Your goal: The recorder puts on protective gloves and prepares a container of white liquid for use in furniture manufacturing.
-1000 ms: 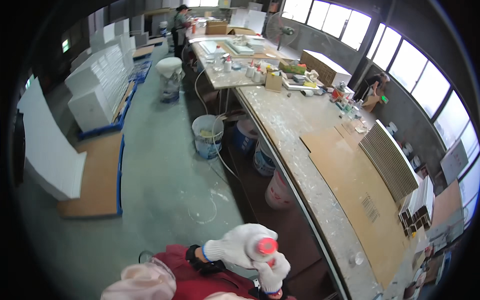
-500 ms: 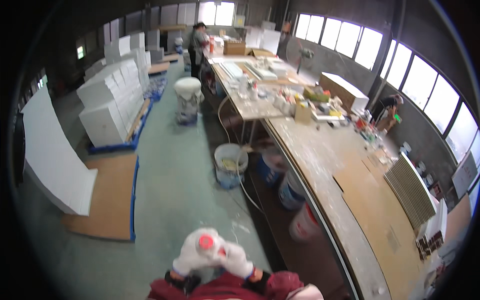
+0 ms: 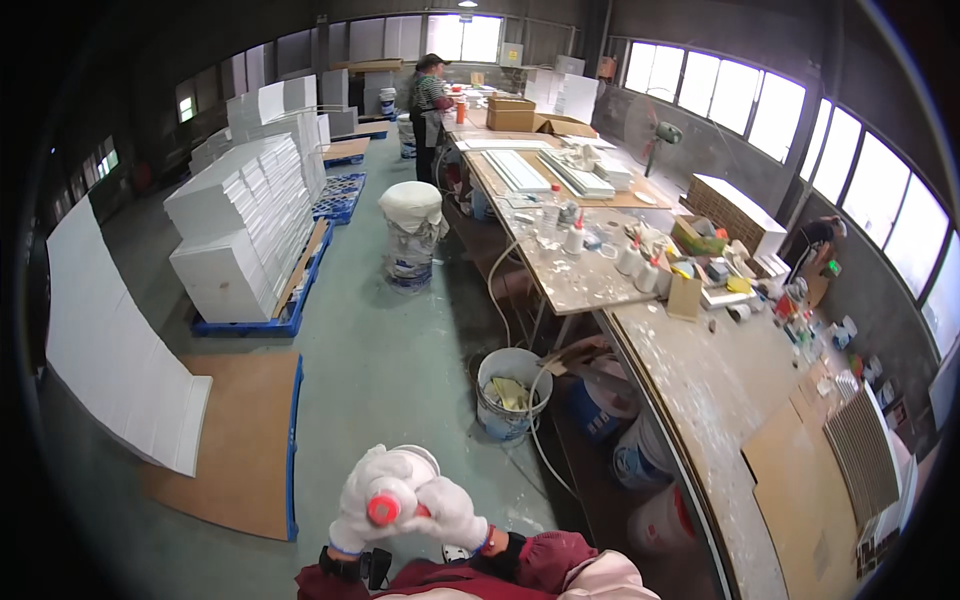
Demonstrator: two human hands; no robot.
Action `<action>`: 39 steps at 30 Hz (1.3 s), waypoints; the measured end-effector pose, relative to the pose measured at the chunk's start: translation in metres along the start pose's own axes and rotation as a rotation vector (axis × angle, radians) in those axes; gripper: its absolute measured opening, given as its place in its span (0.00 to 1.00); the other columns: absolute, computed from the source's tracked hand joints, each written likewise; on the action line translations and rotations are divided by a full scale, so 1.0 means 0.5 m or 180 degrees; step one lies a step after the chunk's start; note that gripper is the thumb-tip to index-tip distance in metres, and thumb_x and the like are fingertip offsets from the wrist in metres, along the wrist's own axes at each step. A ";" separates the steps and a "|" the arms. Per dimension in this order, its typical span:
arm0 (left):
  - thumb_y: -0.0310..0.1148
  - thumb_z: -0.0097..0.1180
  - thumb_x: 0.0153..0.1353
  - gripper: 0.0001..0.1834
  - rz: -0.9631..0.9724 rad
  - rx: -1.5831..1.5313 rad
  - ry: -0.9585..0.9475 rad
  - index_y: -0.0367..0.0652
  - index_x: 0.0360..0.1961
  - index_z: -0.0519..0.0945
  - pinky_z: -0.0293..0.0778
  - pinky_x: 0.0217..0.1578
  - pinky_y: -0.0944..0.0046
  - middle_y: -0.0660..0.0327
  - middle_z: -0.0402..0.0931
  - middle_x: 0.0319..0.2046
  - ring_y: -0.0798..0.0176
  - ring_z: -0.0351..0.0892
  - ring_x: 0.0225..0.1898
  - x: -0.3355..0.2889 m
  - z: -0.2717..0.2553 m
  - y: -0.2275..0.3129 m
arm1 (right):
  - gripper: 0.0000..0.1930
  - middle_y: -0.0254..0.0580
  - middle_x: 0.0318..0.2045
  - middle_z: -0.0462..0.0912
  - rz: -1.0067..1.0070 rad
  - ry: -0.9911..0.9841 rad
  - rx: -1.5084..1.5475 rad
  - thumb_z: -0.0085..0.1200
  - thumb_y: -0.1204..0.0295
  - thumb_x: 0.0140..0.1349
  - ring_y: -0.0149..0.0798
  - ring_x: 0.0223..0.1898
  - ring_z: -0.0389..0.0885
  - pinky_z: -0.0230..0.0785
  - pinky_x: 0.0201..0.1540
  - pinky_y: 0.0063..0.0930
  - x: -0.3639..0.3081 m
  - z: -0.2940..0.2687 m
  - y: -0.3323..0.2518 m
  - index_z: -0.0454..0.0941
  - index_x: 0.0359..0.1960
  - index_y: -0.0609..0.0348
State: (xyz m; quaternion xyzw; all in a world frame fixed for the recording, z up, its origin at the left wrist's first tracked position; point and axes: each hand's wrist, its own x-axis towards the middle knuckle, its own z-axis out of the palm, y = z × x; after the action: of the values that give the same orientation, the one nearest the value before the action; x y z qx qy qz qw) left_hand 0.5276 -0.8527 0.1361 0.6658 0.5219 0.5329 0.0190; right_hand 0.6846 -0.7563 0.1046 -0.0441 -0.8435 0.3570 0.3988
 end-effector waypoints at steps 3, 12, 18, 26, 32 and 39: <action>0.45 0.70 0.38 0.29 -0.1478 0.0187 -0.0317 0.46 0.43 0.75 0.70 0.51 0.55 0.56 0.76 0.42 0.50 0.75 0.44 -0.029 0.045 -0.135 | 0.20 0.44 0.26 0.77 0.1640 -0.0774 0.1247 0.62 0.53 0.54 0.41 0.29 0.76 0.68 0.34 0.33 0.032 0.041 0.123 0.75 0.32 0.58; 0.40 0.74 0.38 0.32 -0.0376 -0.0542 -0.0143 0.42 0.45 0.74 0.70 0.52 0.59 0.59 0.78 0.39 0.58 0.78 0.44 0.226 -0.064 -0.304 | 0.22 0.48 0.23 0.78 0.0818 -0.0818 -0.0461 0.59 0.49 0.53 0.52 0.31 0.79 0.71 0.36 0.39 0.318 0.019 0.191 0.77 0.33 0.57; 0.33 0.76 0.34 0.33 -0.2115 -0.2147 -0.0099 0.42 0.45 0.73 0.71 0.51 0.63 0.62 0.77 0.39 0.64 0.76 0.43 0.238 -0.020 -0.635 | 0.17 0.36 0.22 0.77 0.2845 -0.0304 0.0583 0.63 0.59 0.53 0.27 0.27 0.74 0.70 0.33 0.26 0.419 0.139 0.485 0.76 0.31 0.61; 0.35 0.75 0.31 0.33 -0.0562 -0.1255 -0.0345 0.46 0.43 0.74 0.73 0.50 0.60 0.57 0.78 0.42 0.57 0.78 0.45 0.529 -0.150 -0.748 | 0.20 0.47 0.26 0.78 0.1048 0.0036 -0.0387 0.62 0.52 0.50 0.49 0.30 0.77 0.69 0.34 0.35 0.673 0.112 0.519 0.78 0.30 0.57; 0.32 0.73 0.36 0.30 -0.2494 -0.2282 -0.0525 0.42 0.43 0.73 0.71 0.49 0.60 0.63 0.76 0.38 0.66 0.76 0.41 0.522 -0.029 -0.993 | 0.19 0.46 0.26 0.79 0.3035 0.0092 0.0598 0.60 0.55 0.55 0.35 0.29 0.78 0.71 0.36 0.30 0.709 0.140 0.729 0.76 0.34 0.60; 0.35 0.74 0.37 0.32 -0.0629 -0.1427 -0.0600 0.42 0.45 0.73 0.68 0.54 0.59 0.60 0.76 0.42 0.64 0.75 0.47 0.802 -0.079 -0.981 | 0.20 0.46 0.27 0.79 0.1160 -0.0045 -0.0332 0.63 0.52 0.49 0.50 0.31 0.78 0.70 0.35 0.37 0.894 0.008 0.791 0.78 0.31 0.57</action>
State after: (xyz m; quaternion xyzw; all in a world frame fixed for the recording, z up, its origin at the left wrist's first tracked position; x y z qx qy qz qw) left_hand 0.1226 -0.3638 0.1443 0.6374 0.4492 0.5664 0.2666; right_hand 0.2953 -0.3049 0.1376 -0.2144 -0.8417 0.3794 0.3188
